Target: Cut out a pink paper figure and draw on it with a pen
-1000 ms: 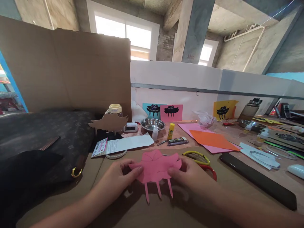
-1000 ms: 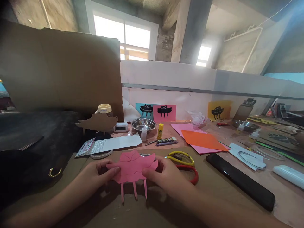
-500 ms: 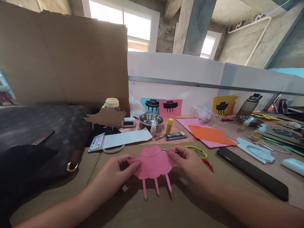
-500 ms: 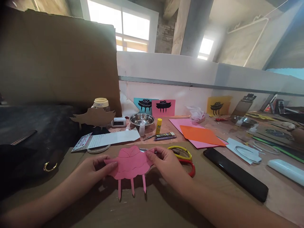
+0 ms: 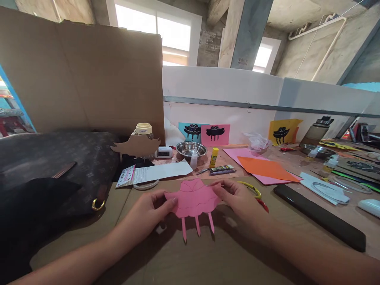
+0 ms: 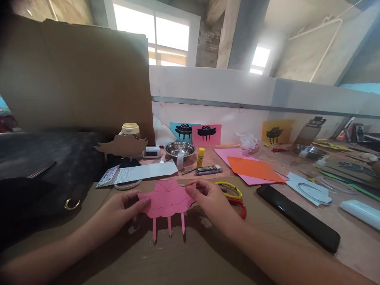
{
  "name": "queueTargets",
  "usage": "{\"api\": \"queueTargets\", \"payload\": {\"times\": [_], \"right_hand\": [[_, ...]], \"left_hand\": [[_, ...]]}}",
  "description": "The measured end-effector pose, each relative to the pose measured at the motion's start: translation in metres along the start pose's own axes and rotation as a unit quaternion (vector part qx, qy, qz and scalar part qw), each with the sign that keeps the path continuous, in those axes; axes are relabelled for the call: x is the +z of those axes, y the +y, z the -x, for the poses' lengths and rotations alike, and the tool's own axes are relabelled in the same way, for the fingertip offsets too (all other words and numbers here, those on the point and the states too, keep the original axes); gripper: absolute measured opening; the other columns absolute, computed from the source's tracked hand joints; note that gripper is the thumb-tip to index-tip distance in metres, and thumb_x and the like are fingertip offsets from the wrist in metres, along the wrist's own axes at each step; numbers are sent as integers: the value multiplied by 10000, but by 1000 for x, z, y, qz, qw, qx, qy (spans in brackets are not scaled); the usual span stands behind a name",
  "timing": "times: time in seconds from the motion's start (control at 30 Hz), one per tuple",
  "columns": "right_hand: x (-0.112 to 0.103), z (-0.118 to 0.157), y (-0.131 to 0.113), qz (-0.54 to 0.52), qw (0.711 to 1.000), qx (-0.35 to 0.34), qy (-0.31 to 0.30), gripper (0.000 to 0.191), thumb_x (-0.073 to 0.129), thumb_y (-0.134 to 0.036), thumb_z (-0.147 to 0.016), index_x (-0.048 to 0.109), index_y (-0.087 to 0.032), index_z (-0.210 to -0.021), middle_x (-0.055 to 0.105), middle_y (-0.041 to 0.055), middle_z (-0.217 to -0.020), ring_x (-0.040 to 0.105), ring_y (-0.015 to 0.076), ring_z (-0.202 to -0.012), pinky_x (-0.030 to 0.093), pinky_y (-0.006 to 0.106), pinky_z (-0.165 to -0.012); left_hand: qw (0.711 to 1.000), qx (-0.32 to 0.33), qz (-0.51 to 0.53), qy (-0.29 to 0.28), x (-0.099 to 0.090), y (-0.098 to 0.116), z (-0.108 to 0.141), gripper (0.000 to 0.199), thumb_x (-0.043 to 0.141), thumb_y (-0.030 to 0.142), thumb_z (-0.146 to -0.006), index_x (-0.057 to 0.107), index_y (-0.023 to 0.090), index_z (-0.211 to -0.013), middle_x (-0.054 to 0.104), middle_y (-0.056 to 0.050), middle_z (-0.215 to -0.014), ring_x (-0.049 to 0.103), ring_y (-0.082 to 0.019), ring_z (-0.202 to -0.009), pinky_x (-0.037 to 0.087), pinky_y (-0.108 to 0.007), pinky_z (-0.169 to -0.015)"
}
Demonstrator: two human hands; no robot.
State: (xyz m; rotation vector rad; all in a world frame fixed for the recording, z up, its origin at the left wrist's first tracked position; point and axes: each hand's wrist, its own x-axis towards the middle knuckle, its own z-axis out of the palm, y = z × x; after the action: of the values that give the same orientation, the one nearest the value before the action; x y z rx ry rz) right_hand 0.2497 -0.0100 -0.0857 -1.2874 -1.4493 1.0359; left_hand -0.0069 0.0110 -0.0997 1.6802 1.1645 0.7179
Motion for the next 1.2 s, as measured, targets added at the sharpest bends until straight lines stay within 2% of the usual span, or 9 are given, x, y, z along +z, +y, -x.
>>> {"api": "queueTargets", "payload": {"times": [0.4,0.5,0.57,0.67,0.77,0.83,0.93,1.03,1.2], "right_hand": [[1,0,5,5,1000,17,3,453,645,-629,-847,713,-181,-841,696,53,-843,609,201,-746,450,316,-649],[-8,-2,-4,26,999,7,32,430,683,-614,-828,737,-190,-868,722,65,-905,623,221,-798,469,323,-686],[-17,-6,-6,17,998,1,53,395,718,-588,-815,744,-203,-900,731,64,-957,634,235,-856,485,326,-729],[-26,-14,0,-38,997,7,59,380,699,-596,-827,713,-234,-939,728,40,-972,650,227,-849,510,330,-736],[-21,-17,11,-71,996,18,47,395,656,-620,-850,675,-236,-939,707,17,-907,634,190,-758,509,305,-668],[-12,-15,17,-79,996,24,37,408,673,-620,-839,661,-218,-909,675,2,-831,590,157,-678,465,265,-583],[-1,-11,22,-85,996,33,12,436,710,-623,-812,640,-196,-859,625,-18,-738,522,123,-585,385,234,-494],[3,-8,24,-94,995,39,-5,440,707,-622,-820,621,-192,-857,604,-28,-706,507,110,-554,356,224,-469],[4,-8,22,-118,992,39,-11,449,692,-636,-822,581,-201,-831,625,-21,-675,559,134,-554,445,258,-524]], "left_hand": [[1000,17,-11,-8,1,0,-2,471,507,633,-874,635,180,-863,580,27,-627,529,-130,-501,446,-240,-482],[998,46,-29,-16,-3,2,-1,504,450,638,-916,665,187,-853,694,-25,-741,648,-182,-655,539,-289,-646],[994,72,-78,-24,-7,2,0,508,442,612,-943,718,188,-989,764,-76,-975,706,-249,-909,555,-357,-856],[955,112,-266,-72,-8,3,10,626,490,587,-943,592,165,-1395,509,-161,-1525,460,-367,-1404,363,-517,-1161],[896,137,-390,-163,8,2,27,860,526,648,-920,299,152,-1585,145,-178,-1665,168,-399,-1530,220,-592,-1219],[867,234,-388,-209,27,-3,38,876,584,641,-899,299,182,-1588,190,-169,-1652,221,-397,-1516,245,-559,-1224],[824,376,-344,-246,51,-22,49,489,480,351,-1039,417,369,-1523,467,-4,-1564,447,-243,-1436,329,-380,-1215],[829,384,-339,-223,60,-42,46,518,486,401,-1033,383,367,-1540,552,10,-1505,546,-230,-1357,416,-351,-1159],[837,353,-377,-181,58,-42,35,517,413,458,-1043,475,227,-1501,432,-167,-1558,439,-373,-1425,365,-545,-1170]]}}
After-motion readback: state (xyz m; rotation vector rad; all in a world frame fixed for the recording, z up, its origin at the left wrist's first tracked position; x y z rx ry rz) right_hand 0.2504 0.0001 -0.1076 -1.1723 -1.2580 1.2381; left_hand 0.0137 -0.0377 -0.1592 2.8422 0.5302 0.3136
